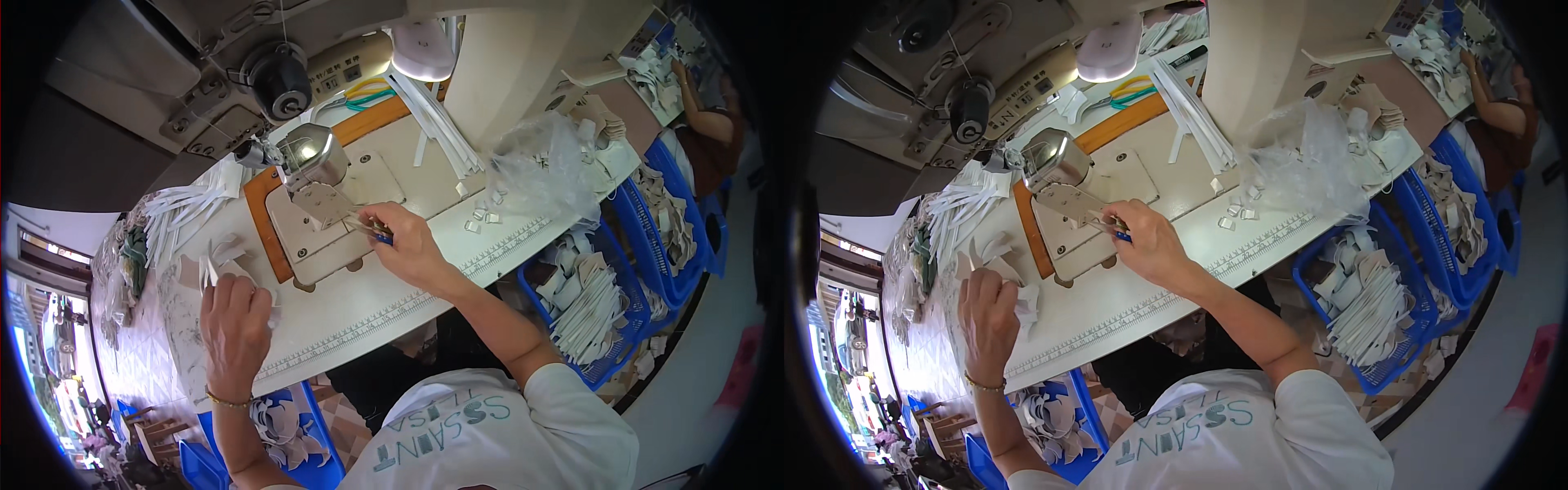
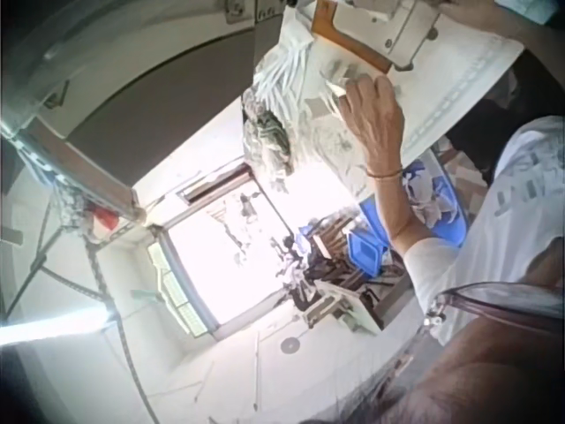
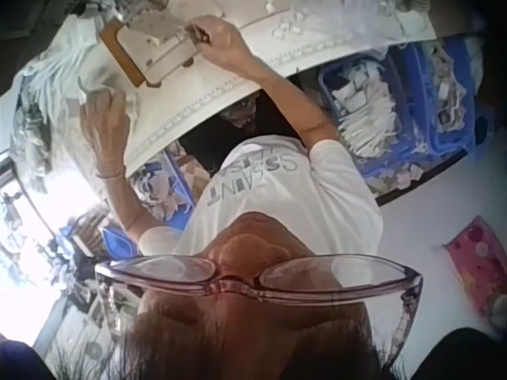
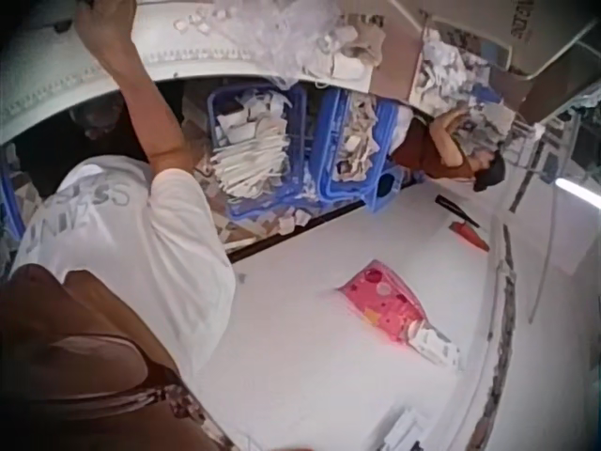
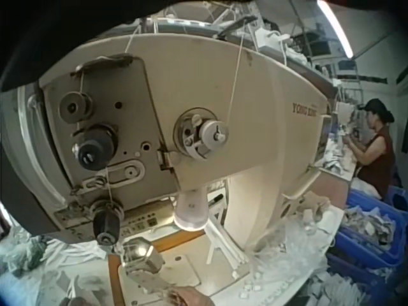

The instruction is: The person sews padded fabric pieces and fabric strips together using a sewing machine and trims threads and edges with thread snips.

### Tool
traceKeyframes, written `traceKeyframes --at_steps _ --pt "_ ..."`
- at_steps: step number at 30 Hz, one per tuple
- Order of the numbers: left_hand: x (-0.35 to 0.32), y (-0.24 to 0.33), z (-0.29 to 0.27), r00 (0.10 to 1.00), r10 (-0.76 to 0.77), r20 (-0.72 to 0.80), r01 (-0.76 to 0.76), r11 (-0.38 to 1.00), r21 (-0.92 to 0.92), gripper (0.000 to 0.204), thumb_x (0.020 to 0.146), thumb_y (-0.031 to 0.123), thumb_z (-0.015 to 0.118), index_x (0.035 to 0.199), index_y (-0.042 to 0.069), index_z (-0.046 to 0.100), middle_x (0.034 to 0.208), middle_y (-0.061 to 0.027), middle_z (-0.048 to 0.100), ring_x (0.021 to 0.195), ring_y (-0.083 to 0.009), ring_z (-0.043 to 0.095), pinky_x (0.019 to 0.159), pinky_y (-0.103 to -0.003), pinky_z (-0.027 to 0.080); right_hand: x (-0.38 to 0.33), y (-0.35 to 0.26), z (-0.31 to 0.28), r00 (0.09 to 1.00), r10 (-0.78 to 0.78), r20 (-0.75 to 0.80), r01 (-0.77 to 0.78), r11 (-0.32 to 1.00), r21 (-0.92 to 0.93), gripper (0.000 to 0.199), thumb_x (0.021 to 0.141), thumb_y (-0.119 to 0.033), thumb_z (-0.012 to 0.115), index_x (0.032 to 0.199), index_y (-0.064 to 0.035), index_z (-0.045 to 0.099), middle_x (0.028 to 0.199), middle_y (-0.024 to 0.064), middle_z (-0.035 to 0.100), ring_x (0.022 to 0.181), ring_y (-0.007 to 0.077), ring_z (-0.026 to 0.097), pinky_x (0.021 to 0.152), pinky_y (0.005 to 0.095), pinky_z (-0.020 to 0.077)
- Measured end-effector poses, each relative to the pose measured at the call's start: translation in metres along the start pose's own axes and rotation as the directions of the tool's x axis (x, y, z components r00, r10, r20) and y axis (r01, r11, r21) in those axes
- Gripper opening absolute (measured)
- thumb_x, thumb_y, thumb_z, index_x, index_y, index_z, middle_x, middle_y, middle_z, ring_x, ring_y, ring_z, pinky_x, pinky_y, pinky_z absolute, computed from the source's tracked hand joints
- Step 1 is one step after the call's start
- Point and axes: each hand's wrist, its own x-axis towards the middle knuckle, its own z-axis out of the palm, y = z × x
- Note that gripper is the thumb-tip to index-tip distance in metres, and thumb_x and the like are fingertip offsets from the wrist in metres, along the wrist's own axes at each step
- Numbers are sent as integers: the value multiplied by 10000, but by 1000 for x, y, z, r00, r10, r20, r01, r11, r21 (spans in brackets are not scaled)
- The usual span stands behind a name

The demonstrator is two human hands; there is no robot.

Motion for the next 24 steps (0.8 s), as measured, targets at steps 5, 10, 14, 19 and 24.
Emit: traceKeyframes --at_steps 5,10,14,19,24 --pt "15 54 40 930 321 179 -292 941 -170 62 667 103 546 626 70 514 709 -49 459 755 -187 482 665 -290 375 16 15 -49 984 -36 -173 -75 802 -592 96 790 -78 550 850 -4 562 826 184 545 687 365 602 635 433 495" --pt "14 91 83 813 561 157 -563 826 -37 109 722 142 549 761 50 592 823 -68 533 916 -193 507 701 -277 393 20 58 -82 995 77 -61 -96 617 -781 85 786 -44 536 860 -13 562 823 203 557 698 363 609 636 432 495" --pt "12 79 72 916 379 -132 -401 884 -240 154 745 104 581 880 31 594 916 -101 571 985 -227 527 732 -303 426 23 39 -69 998 -42 -48 8 821 -571 133 757 -7 590 888 -13 564 791 167 593 653 310 603 628 346 493" --pt "2 62 55 888 -429 169 266 177 -948 229 836 89 603 1037 -2 542 975 -125 611 873 -196 596 725 -286 473 3 -41 -9 952 240 190 -301 839 453 97 797 -11 624 871 -16 562 743 36 592 658 98 578 622 205 457" --pt "-8 24 67 661 -509 552 386 -399 -831 182 893 145 560 965 -22 555 702 -68 621 606 -113 580 554 -225 467 3 -25 21 992 118 -52 -103 968 228 114 834 -92 618 887 -9 559 760 36 585 654 80 560 632 208 453"
